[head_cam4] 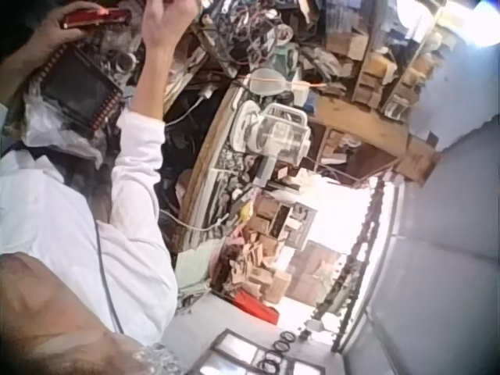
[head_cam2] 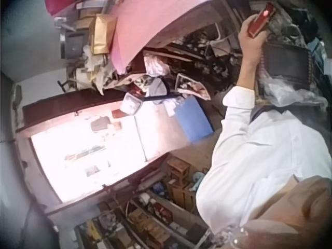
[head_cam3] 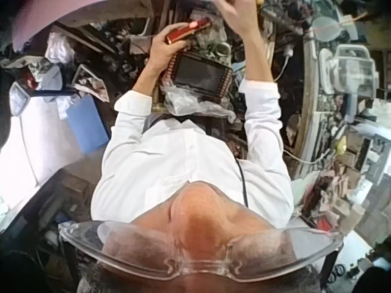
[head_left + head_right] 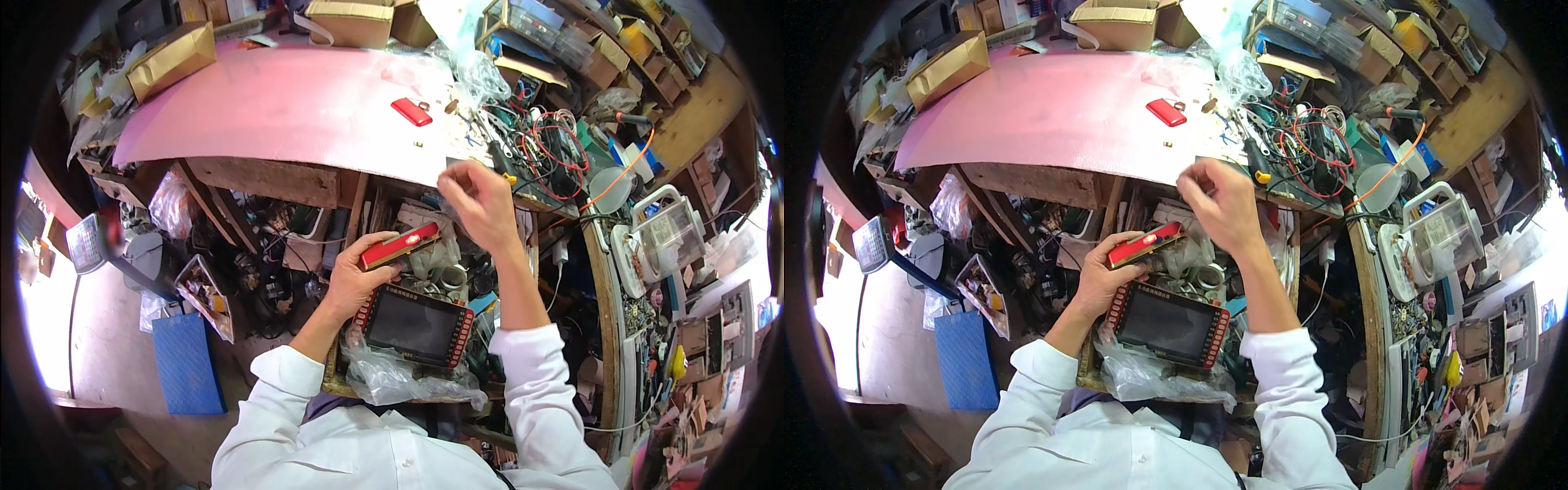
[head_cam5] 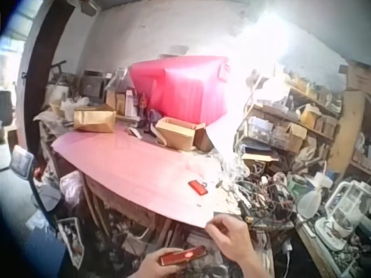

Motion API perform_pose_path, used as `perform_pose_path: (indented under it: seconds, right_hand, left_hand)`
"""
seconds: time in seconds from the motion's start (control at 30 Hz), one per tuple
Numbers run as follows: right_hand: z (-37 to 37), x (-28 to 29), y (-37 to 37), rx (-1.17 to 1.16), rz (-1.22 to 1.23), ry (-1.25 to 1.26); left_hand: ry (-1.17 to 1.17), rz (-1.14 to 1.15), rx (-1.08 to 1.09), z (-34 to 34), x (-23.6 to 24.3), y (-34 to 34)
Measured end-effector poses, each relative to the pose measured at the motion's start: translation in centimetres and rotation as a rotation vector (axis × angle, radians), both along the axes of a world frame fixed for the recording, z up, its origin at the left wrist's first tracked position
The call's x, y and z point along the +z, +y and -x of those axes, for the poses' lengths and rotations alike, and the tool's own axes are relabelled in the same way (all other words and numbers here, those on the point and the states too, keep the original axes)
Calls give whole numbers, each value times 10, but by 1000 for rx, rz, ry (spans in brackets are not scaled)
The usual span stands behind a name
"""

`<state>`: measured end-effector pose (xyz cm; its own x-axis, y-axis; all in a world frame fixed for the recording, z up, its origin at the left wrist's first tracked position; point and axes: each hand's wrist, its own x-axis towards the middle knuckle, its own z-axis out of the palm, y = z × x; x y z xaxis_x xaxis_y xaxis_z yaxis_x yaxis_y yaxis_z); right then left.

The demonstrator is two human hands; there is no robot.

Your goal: The person rummages through a cluttered drawer, picks up a small electronic device with a screen, and examines it closely. They then handle a red and gold handheld device, turning it over and pressing buttons. Finally, they pick up a small metallic component and inspect it.

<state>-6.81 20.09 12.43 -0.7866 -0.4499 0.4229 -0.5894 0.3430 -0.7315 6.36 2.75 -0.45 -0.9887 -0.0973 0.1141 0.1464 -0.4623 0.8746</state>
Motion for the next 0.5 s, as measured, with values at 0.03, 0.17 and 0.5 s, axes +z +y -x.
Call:
perform_pose_path:
  seconds: [0.03, 0.17, 0.5]
  right_hand:
    - [-10, -8, 11, 55, 32, -50]
    - [-34, -30, 33, 154, -65, -135]
    - [-44, -53, 42, 127, -142, -76]
  left_hand:
    - [18, 33, 10, 1, -2, 1]
    - [58, 159, 41, 2, -7, 1]
    - [150, 606, 161, -1, 1, 6]
